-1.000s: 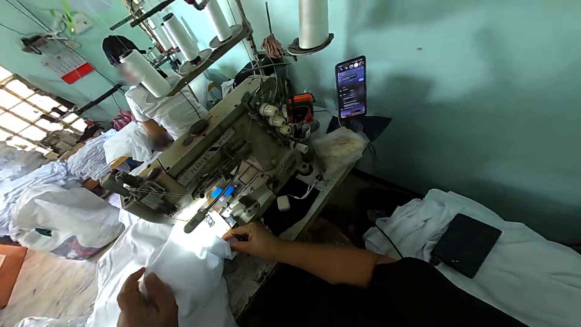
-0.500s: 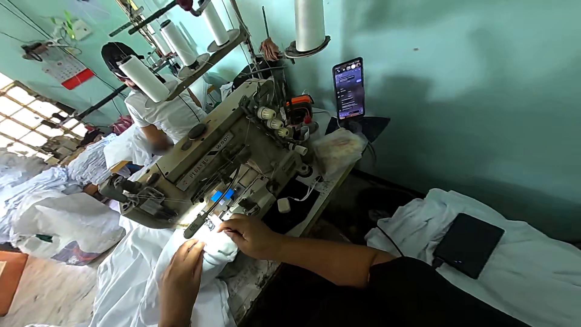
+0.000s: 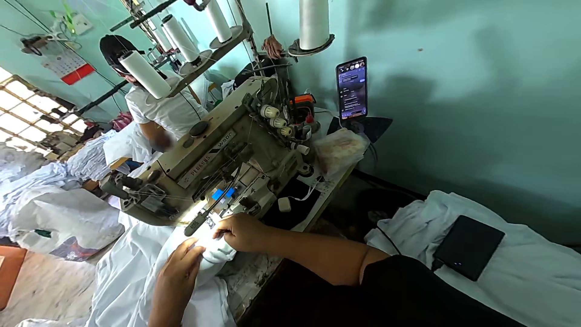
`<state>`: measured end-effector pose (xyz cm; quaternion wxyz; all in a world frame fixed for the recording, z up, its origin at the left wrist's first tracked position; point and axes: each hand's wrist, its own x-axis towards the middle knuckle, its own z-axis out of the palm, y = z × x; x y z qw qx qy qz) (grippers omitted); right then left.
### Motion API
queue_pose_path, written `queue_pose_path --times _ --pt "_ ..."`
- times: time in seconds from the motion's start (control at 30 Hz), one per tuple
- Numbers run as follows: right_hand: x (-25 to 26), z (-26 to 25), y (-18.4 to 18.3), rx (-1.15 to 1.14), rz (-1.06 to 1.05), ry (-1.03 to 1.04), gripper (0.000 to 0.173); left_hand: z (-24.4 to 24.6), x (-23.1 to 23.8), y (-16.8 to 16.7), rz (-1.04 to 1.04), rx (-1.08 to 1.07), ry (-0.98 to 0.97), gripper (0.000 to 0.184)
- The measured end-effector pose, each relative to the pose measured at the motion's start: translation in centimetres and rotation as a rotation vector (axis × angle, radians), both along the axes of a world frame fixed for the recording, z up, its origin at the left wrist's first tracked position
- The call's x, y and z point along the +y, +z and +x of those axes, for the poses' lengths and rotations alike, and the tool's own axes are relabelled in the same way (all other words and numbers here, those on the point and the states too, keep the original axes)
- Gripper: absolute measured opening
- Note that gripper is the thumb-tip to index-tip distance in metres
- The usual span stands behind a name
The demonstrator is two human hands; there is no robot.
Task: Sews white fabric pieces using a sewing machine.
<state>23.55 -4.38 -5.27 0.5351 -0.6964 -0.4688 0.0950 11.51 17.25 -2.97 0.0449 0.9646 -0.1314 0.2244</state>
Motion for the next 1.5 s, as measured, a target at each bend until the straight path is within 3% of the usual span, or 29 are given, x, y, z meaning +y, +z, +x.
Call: queue_pose_path --times 0.17,0.3,0.47,0.57,0.73,0.83,0.93,1.03,1.2,1.33,1.5 --pt "0.2 0.2 -0.1 0.016 -0.005 0.016 0.029 -1.2 -1.8 1.4 0.022 -0.188 0.145 0.021" --pt "0.2 0.4 0.2 -0.004 -0.070 0.013 0.029 -3.6 -5.5 6.0 0.193 -0.654 0.140 0.016" --pt "-0.2 0.2 -0.2 -0.096 -0.036 0.092 0.022 -3.3 -7.0 6.9 0.284 -0.681 0.072 0.017" --pt "-2.6 -2.0 0.8 -0.123 0.068 0.185 0.025 -3.8 -6.8 7.1 0.238 -0.527 0.054 0.017" --pt "-6.1 -5.3 2.5 -0.314 0.144 0.352 0.021 -3.9 -6.5 8.2 -0.156 0.136 -0.173 0.032" --pt "-6.0 -5.2 2.6 -0.350 0.108 0.383 0.022 -2.9 -6.2 7.9 -0.088 0.370 -0.232 0.027" --pt "-5.0 -4.4 2.2 -0.298 0.145 0.339 0.021 -2.4 -5.2 9.0 -0.025 0.433 -0.241 0.027" --pt "-3.4 -2.5 1.8 -0.201 0.124 0.218 0.030 -2.3 -3.9 11.2 -0.192 0.500 -0.360 0.029" --pt "-1.1 -0.1 1.5 -0.150 0.097 0.144 0.030 -2.6 -3.0 13.5 -0.179 0.372 -0.238 0.033" --pt "0.3 0.2 0.9 -0.101 0.033 0.053 0.042 -2.7 -2.7 14.1 -0.195 0.317 -0.193 0.035" --pt "0.5 0.3 0.6 -0.102 0.057 0.046 0.032 -2.4 -2.3 14.1 -0.233 0.273 -0.198 0.036"
